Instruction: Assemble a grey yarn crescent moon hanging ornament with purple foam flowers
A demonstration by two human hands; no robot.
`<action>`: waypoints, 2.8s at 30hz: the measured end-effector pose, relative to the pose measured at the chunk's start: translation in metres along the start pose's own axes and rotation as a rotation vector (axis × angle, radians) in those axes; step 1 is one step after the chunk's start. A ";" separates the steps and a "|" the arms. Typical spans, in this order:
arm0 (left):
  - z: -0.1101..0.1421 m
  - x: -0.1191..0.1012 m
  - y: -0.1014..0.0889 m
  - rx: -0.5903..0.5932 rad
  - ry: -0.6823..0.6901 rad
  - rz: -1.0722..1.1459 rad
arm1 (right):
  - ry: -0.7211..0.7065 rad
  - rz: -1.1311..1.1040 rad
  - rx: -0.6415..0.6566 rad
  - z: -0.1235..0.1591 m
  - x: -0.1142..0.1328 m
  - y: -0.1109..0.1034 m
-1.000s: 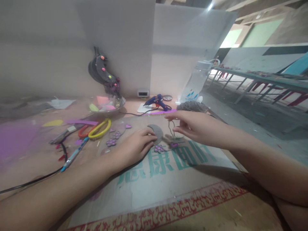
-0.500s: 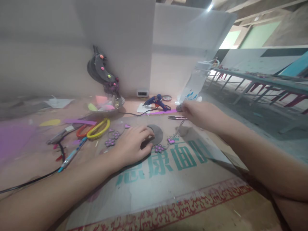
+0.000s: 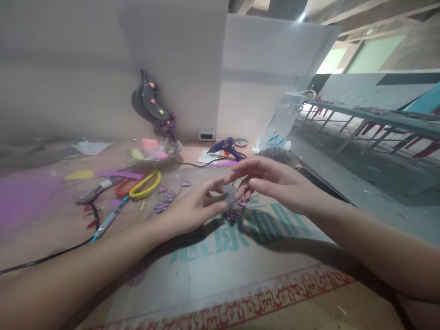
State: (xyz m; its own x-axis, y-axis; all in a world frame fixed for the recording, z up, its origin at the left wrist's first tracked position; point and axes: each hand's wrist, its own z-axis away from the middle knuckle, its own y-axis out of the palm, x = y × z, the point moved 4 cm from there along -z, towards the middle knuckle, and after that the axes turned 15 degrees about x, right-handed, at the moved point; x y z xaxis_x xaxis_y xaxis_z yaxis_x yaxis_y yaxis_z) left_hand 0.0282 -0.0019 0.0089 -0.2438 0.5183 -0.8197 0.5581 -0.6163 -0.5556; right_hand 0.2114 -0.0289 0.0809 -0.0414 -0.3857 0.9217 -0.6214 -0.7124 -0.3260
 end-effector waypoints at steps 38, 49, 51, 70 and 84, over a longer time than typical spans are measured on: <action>-0.003 0.011 0.003 -0.111 -0.264 0.231 | 0.597 1.509 0.090 0.015 -0.087 -0.095; -0.002 0.011 0.003 -0.137 -0.241 0.237 | 0.311 0.966 -0.502 0.011 -0.059 -0.082; -0.002 0.010 0.001 -0.173 -0.243 0.242 | 0.225 0.858 -0.528 0.007 -0.053 -0.064; -0.004 0.008 -0.003 -0.186 -0.252 0.224 | 0.209 1.129 -0.157 0.003 -0.062 -0.002; -0.003 0.011 0.000 -0.127 -0.236 0.157 | 0.188 1.139 -0.088 0.002 -0.064 0.001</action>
State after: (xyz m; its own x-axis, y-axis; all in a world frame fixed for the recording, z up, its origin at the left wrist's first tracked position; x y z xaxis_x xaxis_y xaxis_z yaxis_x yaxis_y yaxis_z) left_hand 0.0281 0.0056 0.0005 -0.3162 0.2611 -0.9121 0.6946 -0.5911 -0.4100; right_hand 0.2153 -0.0060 0.0210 -0.7235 -0.6793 0.1229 -0.2012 0.0372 -0.9788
